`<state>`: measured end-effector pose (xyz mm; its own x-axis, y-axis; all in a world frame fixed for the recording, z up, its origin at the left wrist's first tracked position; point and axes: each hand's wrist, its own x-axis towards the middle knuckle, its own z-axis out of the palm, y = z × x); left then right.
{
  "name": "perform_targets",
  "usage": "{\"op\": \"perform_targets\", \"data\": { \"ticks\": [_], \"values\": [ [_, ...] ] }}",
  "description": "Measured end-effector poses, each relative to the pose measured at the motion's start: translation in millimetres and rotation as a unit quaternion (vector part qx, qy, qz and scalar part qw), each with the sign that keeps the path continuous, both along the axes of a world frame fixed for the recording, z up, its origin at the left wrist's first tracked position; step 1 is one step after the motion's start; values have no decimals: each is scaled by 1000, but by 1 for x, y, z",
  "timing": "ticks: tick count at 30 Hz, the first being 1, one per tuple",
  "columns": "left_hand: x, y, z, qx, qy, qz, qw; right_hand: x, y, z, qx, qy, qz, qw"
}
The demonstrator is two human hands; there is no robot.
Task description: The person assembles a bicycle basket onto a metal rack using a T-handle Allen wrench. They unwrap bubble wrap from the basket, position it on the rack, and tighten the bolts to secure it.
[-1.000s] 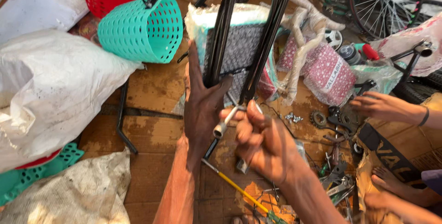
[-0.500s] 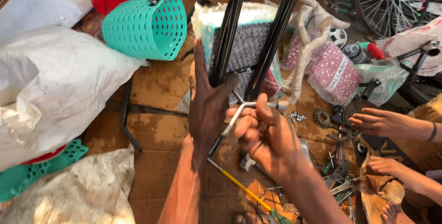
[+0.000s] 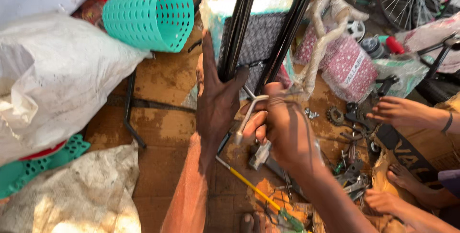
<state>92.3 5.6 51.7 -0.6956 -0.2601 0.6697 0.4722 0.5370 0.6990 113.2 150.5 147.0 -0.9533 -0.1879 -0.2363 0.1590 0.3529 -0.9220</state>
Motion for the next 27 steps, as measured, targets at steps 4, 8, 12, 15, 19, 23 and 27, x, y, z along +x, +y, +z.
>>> {"op": "perform_targets", "data": {
  "ticks": [4,8,12,15,19,23,27],
  "values": [
    [-4,2,-4,-25,-15,18,999,7,8,4,-182,-143,-4,973],
    [2,2,-2,42,-8,-46,998,24,7,8,135,239,6,962],
    [3,3,9,42,-38,-27,998,22,4,6,319,481,101,811],
    [-2,3,20,247,-133,-89,956,8,0,-2,382,459,138,790],
    [5,-1,33,55,-21,45,997,0,1,-12,273,317,88,904],
    [8,-1,47,379,-158,-157,898,3,3,-24,-213,-82,-125,966],
    [8,1,49,312,-160,-136,926,9,6,-28,-322,-209,-118,916]
  ]
}}
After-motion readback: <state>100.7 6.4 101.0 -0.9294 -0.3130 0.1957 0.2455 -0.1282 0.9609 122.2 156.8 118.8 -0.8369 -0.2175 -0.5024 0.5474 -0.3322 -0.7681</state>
